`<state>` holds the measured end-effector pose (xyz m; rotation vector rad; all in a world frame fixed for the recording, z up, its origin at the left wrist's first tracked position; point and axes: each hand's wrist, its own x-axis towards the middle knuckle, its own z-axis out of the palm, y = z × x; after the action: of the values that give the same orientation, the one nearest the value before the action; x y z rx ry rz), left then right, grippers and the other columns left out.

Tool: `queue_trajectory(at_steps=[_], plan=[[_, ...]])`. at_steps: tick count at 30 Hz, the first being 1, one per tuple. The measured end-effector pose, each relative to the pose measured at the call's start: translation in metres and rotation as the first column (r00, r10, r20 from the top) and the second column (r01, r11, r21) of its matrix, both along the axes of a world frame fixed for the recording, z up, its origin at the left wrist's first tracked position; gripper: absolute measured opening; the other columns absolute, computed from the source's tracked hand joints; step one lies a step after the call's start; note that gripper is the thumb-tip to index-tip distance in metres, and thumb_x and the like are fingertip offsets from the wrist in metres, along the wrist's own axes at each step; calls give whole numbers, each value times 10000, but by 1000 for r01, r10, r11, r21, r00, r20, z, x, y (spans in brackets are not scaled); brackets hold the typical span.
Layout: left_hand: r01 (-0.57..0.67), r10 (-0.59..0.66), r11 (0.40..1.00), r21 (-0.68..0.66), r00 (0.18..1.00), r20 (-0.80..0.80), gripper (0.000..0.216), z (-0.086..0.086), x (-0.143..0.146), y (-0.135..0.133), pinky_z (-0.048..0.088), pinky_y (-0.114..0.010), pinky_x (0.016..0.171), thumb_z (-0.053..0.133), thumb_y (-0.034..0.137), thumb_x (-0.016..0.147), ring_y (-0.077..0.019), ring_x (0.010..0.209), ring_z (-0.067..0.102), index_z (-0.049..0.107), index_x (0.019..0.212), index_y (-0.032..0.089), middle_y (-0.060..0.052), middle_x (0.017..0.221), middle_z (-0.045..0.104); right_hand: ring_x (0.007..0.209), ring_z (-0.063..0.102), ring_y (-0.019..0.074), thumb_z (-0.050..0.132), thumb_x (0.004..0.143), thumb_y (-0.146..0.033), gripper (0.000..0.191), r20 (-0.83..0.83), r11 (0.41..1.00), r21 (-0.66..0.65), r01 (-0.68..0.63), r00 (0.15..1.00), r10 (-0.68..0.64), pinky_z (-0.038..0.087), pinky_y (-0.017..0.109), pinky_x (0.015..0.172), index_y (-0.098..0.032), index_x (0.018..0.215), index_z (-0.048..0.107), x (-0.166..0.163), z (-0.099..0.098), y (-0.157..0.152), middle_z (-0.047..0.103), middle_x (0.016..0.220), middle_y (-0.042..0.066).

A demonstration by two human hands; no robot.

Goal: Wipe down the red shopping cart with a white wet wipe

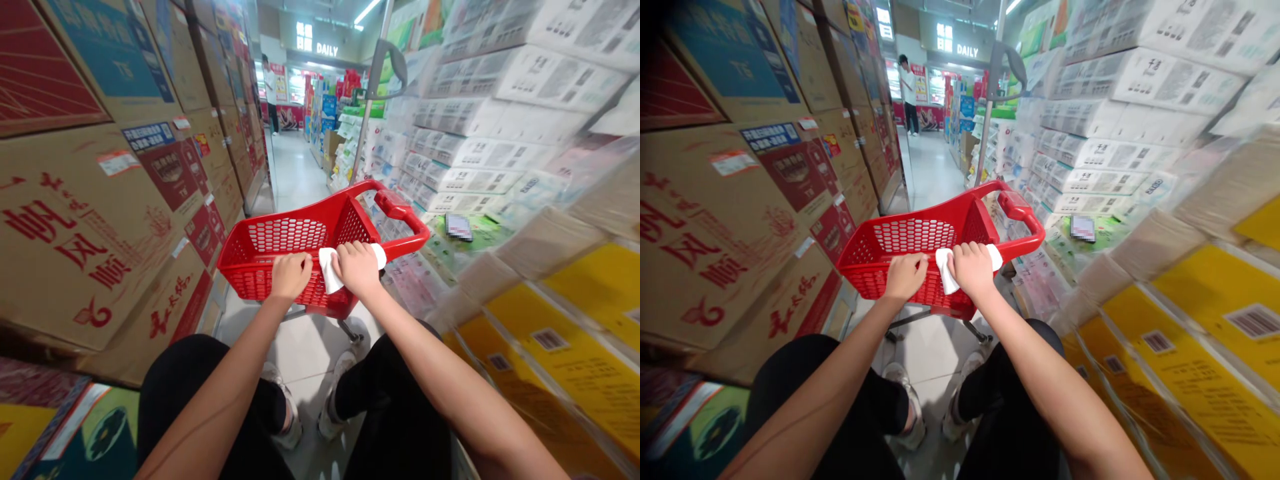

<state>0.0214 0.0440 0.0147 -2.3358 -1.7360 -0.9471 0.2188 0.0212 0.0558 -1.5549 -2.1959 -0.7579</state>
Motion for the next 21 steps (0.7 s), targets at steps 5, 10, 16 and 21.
queue_trajectory(at_steps=[5, 10, 16, 21], plan=[[-67, 68, 998, -13, 997, 37, 360, -6, 3, 6, 324, -388, 818, 339, 368, 996, -236, 870, 623, 601, 785, 239, -55, 797, 706, 873, 506, 247, 422, 1008, -438, 348, 37, 999, -14, -42, 998, 43, 278, 375, 817, -184, 884, 625, 6, 9, -7, 652, 862, 89], [-19, 20, 1000, -19, 998, 60, 329, -11, -26, 7, 311, -389, 851, 346, 366, 989, -219, 869, 611, 588, 806, 240, -35, 809, 700, 899, 514, 243, 395, 1027, -438, 368, 60, 996, -21, -85, 995, 86, 276, 370, 804, -188, 955, 654, 24, 25, -20, 674, 891, 94], [0, 3, 999, -35, 996, 92, 317, -8, -55, 6, 305, -388, 865, 366, 361, 964, -209, 833, 603, 561, 752, 229, -32, 771, 681, 947, 579, 233, 357, 1056, -397, 370, 40, 986, -101, -133, 990, 138, 315, 350, 805, -204, 1098, 671, 23, 45, -38, 725, 976, 105], [-8, 14, 999, -54, 993, 114, 313, -6, -67, 11, 300, -383, 877, 378, 356, 937, -201, 809, 600, 570, 725, 229, -13, 724, 675, 858, 647, 215, 327, 1071, -395, 360, -102, 991, -131, 1, 995, -14, 318, 311, 675, -260, 1227, 622, 34, 67, -42, 748, 1010, 66]])
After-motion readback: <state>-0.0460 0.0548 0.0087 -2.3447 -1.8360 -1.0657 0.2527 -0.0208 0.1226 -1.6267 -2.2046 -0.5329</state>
